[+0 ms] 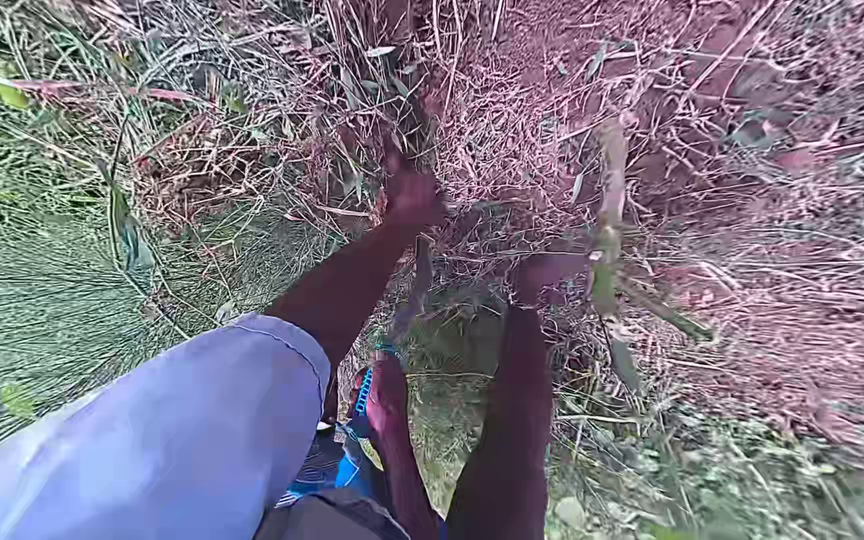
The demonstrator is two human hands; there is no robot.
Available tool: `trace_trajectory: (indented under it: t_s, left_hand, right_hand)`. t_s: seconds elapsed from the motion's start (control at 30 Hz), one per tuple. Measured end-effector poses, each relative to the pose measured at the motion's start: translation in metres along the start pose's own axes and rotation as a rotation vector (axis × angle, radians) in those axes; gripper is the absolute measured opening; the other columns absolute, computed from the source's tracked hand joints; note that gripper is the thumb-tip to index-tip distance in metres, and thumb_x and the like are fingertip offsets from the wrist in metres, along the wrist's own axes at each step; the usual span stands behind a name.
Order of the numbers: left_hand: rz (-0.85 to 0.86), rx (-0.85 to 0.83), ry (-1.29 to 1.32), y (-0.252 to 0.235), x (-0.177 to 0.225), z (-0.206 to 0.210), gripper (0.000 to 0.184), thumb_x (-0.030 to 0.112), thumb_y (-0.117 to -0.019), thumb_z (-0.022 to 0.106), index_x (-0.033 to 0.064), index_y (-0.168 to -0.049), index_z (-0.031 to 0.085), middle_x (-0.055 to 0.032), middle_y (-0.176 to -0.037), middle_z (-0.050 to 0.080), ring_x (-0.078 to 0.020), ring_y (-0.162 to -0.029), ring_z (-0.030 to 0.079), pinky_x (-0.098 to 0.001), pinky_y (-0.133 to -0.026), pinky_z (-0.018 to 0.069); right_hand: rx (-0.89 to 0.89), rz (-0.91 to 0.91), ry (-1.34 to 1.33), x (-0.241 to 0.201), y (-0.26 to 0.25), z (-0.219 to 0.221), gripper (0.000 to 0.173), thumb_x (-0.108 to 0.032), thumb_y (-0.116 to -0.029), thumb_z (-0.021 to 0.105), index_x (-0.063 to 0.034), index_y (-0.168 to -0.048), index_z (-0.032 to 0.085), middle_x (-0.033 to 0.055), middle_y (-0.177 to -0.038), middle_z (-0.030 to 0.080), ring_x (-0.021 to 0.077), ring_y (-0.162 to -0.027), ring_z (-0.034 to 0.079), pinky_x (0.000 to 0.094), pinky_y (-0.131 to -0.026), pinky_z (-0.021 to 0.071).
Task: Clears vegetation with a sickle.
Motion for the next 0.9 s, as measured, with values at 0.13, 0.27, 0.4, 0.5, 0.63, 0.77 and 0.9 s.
trace_trajectory:
  t_s: [0.13,0.27,0.4,0.5,0.63,0.77,0.9]
  left_hand:
    - [0.009,0.000,-0.023,-0.009,-0.003,0.003,0.047,0.027,-0.0999,0.059,-0.0057,-0.133,0.060,-0.0365,-0.135,0.057,-0.0573,-0.135,0.045,-0.0772,-0.117,0.0114]
    - [0.040,0.013,-0.007,0.016,-0.004,-0.011,0.054,0.036,-0.1015,0.058,-0.0086,-0.131,0.061,-0.0361,-0.146,0.047,-0.0533,-0.144,0.035,-0.0738,-0.118,0.0121]
    - [0.089,0.052,-0.120,0.031,-0.006,-0.018,0.041,0.018,-0.1014,0.056,-0.0117,-0.129,0.061,-0.0339,-0.143,0.052,-0.0526,-0.140,0.041,-0.0733,-0.115,0.0220]
    - [0.123,-0.005,-0.081,0.035,-0.006,-0.025,0.043,0.013,-0.0990,0.061,-0.0090,-0.136,0.058,-0.0346,-0.145,0.050,-0.0545,-0.142,0.037,-0.0777,-0.115,0.0149]
    - [0.158,-0.044,-0.065,0.034,-0.010,-0.020,0.048,0.023,-0.0965,0.066,-0.0046,-0.136,0.060,-0.0333,-0.141,0.054,-0.0545,-0.140,0.040,-0.0782,-0.115,0.0140]
    - [0.139,-0.094,-0.055,0.021,-0.003,-0.025,0.056,0.042,-0.0963,0.067,-0.0037,-0.129,0.065,-0.0369,-0.138,0.055,-0.0591,-0.139,0.039,-0.0827,-0.112,0.0096]
    - [0.087,-0.056,-0.001,0.023,0.014,-0.028,0.063,0.053,-0.0943,0.064,-0.0013,-0.127,0.067,-0.0329,-0.133,0.060,-0.0548,-0.136,0.045,-0.0762,-0.117,0.0118]
  right_hand:
    - [0.126,-0.115,0.147,0.012,0.016,-0.027,0.040,-0.028,-0.1115,0.033,0.0038,-0.120,0.056,0.0035,-0.069,0.056,0.0098,-0.054,0.055,0.0266,-0.052,0.0517]
    - [0.402,-0.197,0.050,0.001,0.035,-0.048,0.033,-0.021,-0.1102,0.035,0.0060,-0.117,0.052,0.0013,-0.075,0.056,0.0047,-0.061,0.056,0.0227,-0.060,0.0519]
    - [0.298,-0.169,-0.155,-0.037,-0.004,-0.058,0.038,-0.030,-0.1143,0.026,0.0006,-0.125,0.046,0.0016,-0.068,0.054,0.0100,-0.049,0.057,0.0272,-0.044,0.0541]
    - [0.213,-0.071,-0.255,-0.044,-0.025,-0.040,0.040,-0.035,-0.1144,0.024,-0.0026,-0.124,0.046,0.0029,-0.069,0.052,0.0128,-0.045,0.054,0.0302,-0.040,0.0523]
    - [0.176,-0.042,-0.300,-0.034,-0.035,-0.033,0.040,-0.035,-0.1143,0.022,-0.0036,-0.120,0.047,0.0032,-0.068,0.053,0.0136,-0.045,0.054,0.0304,-0.039,0.0517]
    - [0.100,0.019,-0.350,-0.042,-0.051,-0.044,0.043,-0.043,-0.1131,0.019,-0.0080,-0.120,0.044,0.0019,-0.066,0.052,0.0132,-0.044,0.053,0.0307,-0.039,0.0513]
    - [0.040,0.034,-0.346,-0.038,-0.040,-0.040,0.044,-0.041,-0.1134,0.019,-0.0067,-0.115,0.047,0.0009,-0.064,0.052,0.0129,-0.043,0.053,0.0311,-0.039,0.0515]
Point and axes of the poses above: each hand's wrist, its own y-axis away from the middle knuckle, its own z-axis out of the palm, x = y × z, the point moved 1 cm from there along -y, towards the middle knuckle
